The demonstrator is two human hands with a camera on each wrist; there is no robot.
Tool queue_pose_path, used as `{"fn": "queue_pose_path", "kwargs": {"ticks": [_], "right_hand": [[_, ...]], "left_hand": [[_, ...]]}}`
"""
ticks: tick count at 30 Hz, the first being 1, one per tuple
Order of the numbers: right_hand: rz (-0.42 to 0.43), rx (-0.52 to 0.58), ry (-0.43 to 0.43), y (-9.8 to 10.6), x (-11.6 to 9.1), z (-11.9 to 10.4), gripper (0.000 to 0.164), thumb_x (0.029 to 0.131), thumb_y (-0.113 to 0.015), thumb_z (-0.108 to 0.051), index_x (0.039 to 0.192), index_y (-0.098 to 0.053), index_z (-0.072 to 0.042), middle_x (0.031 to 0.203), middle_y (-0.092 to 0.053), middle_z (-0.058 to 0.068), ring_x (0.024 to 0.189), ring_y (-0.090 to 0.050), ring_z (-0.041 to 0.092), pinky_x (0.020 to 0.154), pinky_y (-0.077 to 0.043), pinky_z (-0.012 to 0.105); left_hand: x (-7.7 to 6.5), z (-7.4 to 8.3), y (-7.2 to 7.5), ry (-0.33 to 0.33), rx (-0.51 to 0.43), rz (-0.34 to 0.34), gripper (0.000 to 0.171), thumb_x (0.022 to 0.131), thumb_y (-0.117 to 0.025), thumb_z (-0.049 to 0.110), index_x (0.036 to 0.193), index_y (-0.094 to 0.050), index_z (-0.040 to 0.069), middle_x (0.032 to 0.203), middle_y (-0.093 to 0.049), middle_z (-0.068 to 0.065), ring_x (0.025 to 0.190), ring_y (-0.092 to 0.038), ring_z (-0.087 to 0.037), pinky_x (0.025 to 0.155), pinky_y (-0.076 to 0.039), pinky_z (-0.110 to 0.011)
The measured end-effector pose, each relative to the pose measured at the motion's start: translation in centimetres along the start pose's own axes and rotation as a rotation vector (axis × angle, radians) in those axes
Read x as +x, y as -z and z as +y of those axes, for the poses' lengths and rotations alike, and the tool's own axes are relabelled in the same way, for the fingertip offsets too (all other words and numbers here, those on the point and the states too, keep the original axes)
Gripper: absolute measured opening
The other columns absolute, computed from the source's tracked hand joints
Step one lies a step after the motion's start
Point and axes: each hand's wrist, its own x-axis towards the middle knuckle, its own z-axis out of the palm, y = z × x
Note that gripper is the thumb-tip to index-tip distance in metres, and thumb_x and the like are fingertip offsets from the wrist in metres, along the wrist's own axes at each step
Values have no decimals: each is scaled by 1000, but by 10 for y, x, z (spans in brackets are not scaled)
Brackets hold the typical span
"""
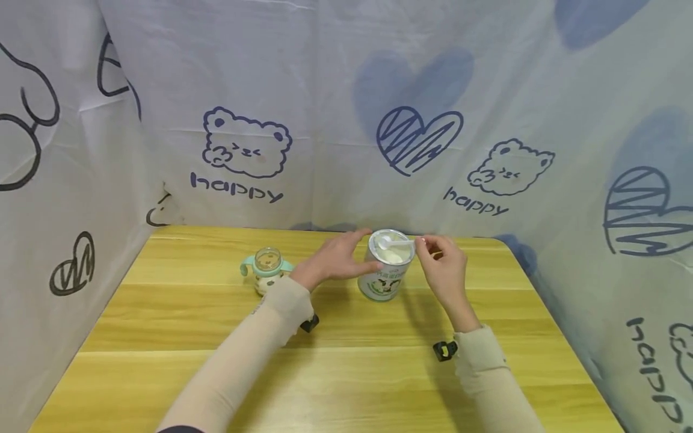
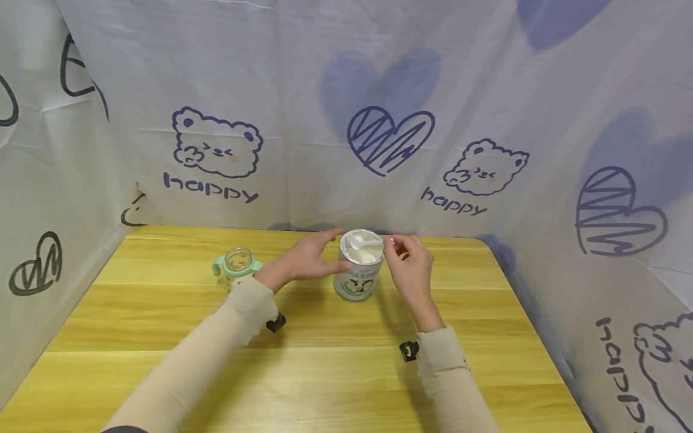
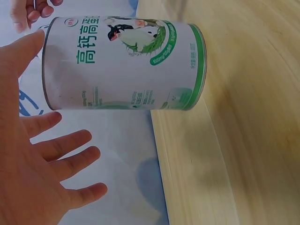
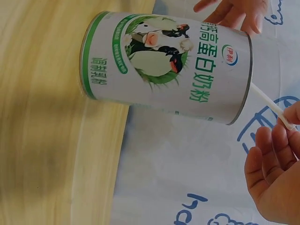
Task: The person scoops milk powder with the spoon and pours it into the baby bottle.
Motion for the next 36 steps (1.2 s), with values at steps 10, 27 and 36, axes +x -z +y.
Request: {"fn": "queue_pose_path", "kwargs": {"ticks": [10,27,36], "right_hand": [[-19,-37,42,-1,-1,7,12,97,-74,-9,97,-77,2,91,-70,15,79,-59,16,65,-43,9],[-93,-256,324,-5,0,12,13,96,-76,-10,102,-78,1,87,-69,14,76,-65,28,63,-52,37],[-190,-429,393,-5,3,14,16,100,-74,-19,105,-77,-3,93,-72,12,75,-68,26,62,-58,41]], "left_hand": [[6,3,-6,4,28,10,98,94,-62,71,167,-29,15,165,-44,-16,150,-45,-39,121,-41,-62],[7,6,-7,-5,37,9,98,95,-60,72,168,-27,14,166,-44,-14,149,-47,-37,120,-43,-59],[5,7,-5,1,38,1,99,95,-60,72,168,-27,13,166,-43,-16,150,-46,-39,121,-42,-59]]}}
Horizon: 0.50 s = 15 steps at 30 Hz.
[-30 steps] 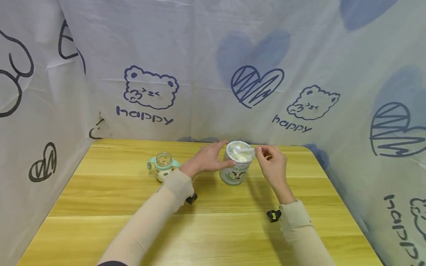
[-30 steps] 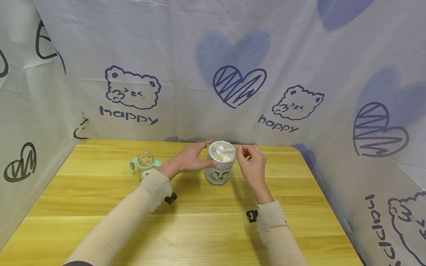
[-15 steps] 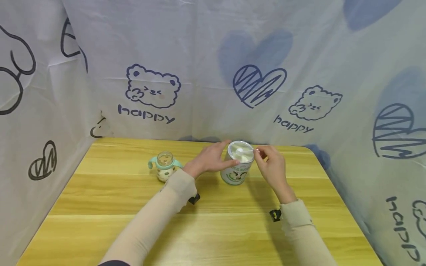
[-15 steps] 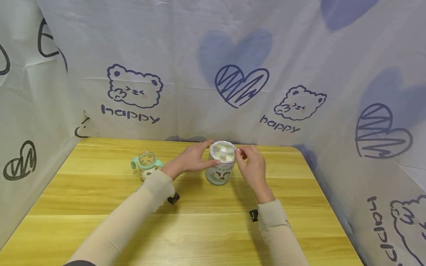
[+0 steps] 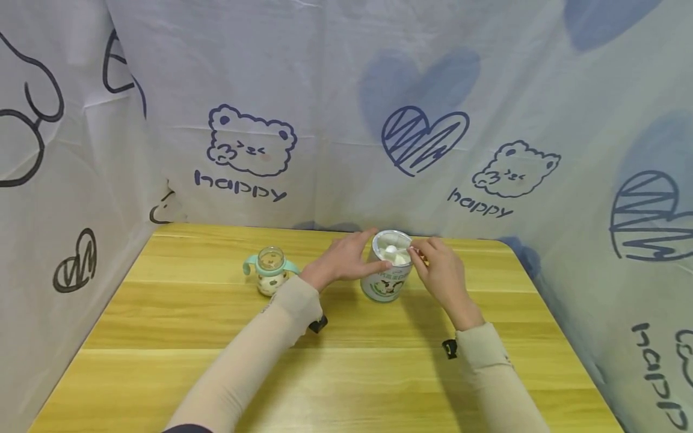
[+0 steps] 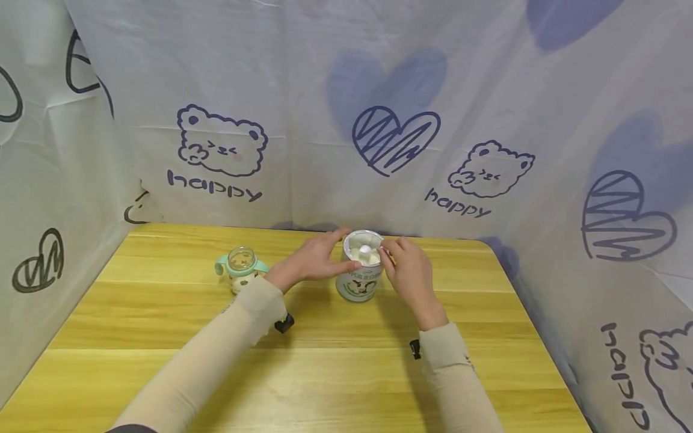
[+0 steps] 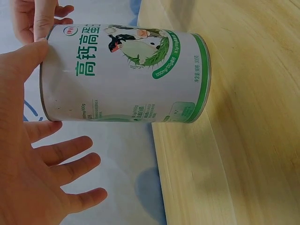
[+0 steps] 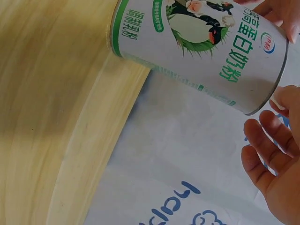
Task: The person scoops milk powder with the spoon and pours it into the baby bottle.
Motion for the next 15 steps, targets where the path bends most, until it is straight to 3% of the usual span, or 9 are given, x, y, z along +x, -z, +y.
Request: {"fn": "queue_pose_path", "kwargs": {"ticks": [7,15], "right_hand": [[-8,-28,56,-1,-1,4,16,98,-76,-17,107,-77,-4,87,-70,10,66,-61,22,56,-52,36],[-37,-51,98,2,0,6,15,100,-73,-15,108,-77,-3,87,-70,12,66,-61,27,57,-53,40]], "left_hand": [[1,-1,-2,3,-3,4,98,95,-60,72,167,-27,13,166,-43,-16,150,-46,-39,121,-42,-59],[1,-2,-2,-2,-7,16,98,96,-61,70,167,-29,12,164,-46,-17,148,-48,-38,120,-43,-59]]}}
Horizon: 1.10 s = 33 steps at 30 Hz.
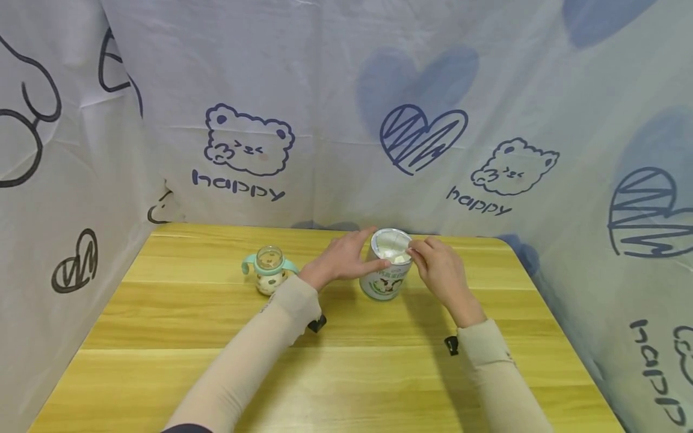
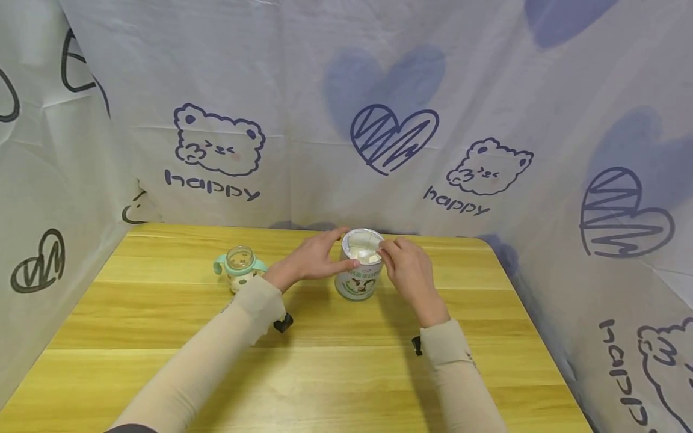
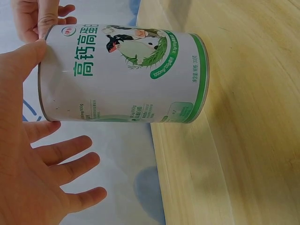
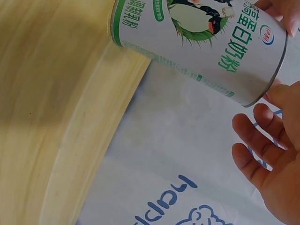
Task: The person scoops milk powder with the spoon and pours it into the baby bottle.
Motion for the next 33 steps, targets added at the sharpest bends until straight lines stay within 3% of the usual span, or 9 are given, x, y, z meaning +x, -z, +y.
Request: {"fn": "queue_pose_path", "kwargs": {"ticks": [11,21,33], "right_hand": [[-93,-9,-18,5,2,-2,14,101,-72,-18,106,-76,-6,86,-71,11,71,-64,29,62,-55,44],[-212,63,-125,8,7,-12,17,104,-68,-22,107,-75,-7,87,-71,9,74,-61,24,64,-54,40],[-280,200,-268,13,10,-14,21,105,-67,-18,101,-76,0,89,-73,12,75,-61,22,70,-54,39]], "left_hand": [[0,0,0,-4,1,1,97,95,-61,71,167,-29,14,164,-46,-15,148,-49,-37,120,-43,-60],[1,-1,-1,-7,12,-1,97,96,-60,71,167,-28,14,164,-46,-16,147,-50,-38,118,-45,-60],[0,-2,-1,-8,17,6,97,95,-60,72,167,-28,15,164,-45,-15,147,-50,-38,118,-45,-62]]}}
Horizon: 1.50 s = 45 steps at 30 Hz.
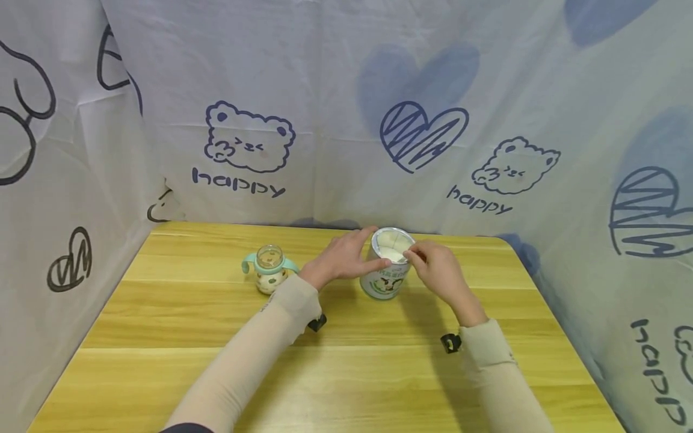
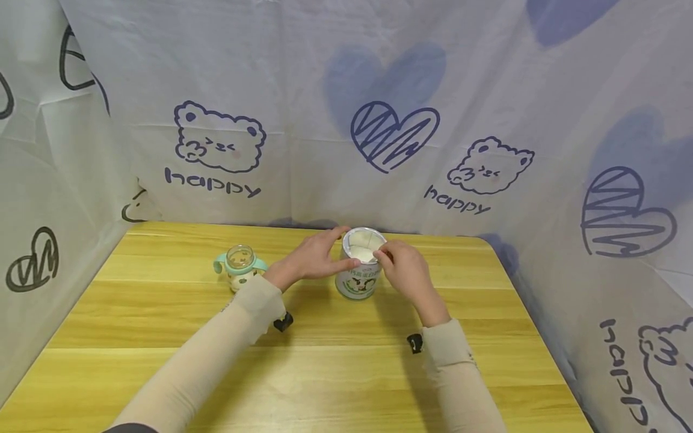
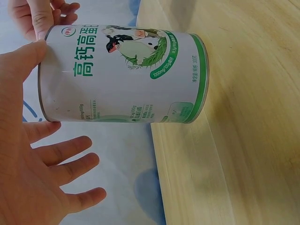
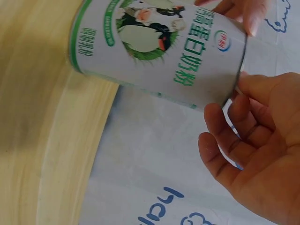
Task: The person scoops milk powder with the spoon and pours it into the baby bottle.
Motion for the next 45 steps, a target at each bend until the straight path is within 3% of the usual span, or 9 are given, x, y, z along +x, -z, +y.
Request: {"fn": "queue_pose_path", "kwargs": {"ticks": [10,17,24,35,45], "right_hand": [[-31,50,-47,6,3,-3,19,102,-70,-15,102,-80,1,91,-79,13,75,-67,20,71,-60,40],[-6,91,-82,6,2,-5,19,101,-69,-15,97,-78,1,80,-74,10,64,-55,16,60,-47,28],[22,129,-108,3,2,-5,19,100,-68,-15,93,-76,1,76,-71,10,62,-53,16,57,-44,27],[191,169,-239,4,1,-4,25,101,-65,-17,99,-76,5,79,-71,17,64,-56,20,55,-46,25],[309,228,-285,5,3,1,24,98,-66,-21,91,-77,-1,71,-63,9,61,-52,18,54,-42,25]], "left_hand": [[-2,2,3,-12,-12,-3,98,95,-62,70,166,-30,11,165,-45,-16,148,-47,-40,119,-43,-63],[-1,2,4,-21,-21,1,96,96,-62,69,166,-32,10,164,-46,-16,149,-47,-39,119,-43,-62],[-1,2,3,-18,-14,-2,97,96,-61,70,166,-31,10,164,-46,-17,148,-49,-39,119,-44,-61],[-2,3,4,-8,1,-3,96,95,-61,70,166,-30,12,163,-47,-16,147,-50,-38,119,-45,-60],[-2,3,4,0,-3,-5,96,95,-61,70,166,-30,12,163,-47,-17,147,-50,-39,118,-44,-63]]}}
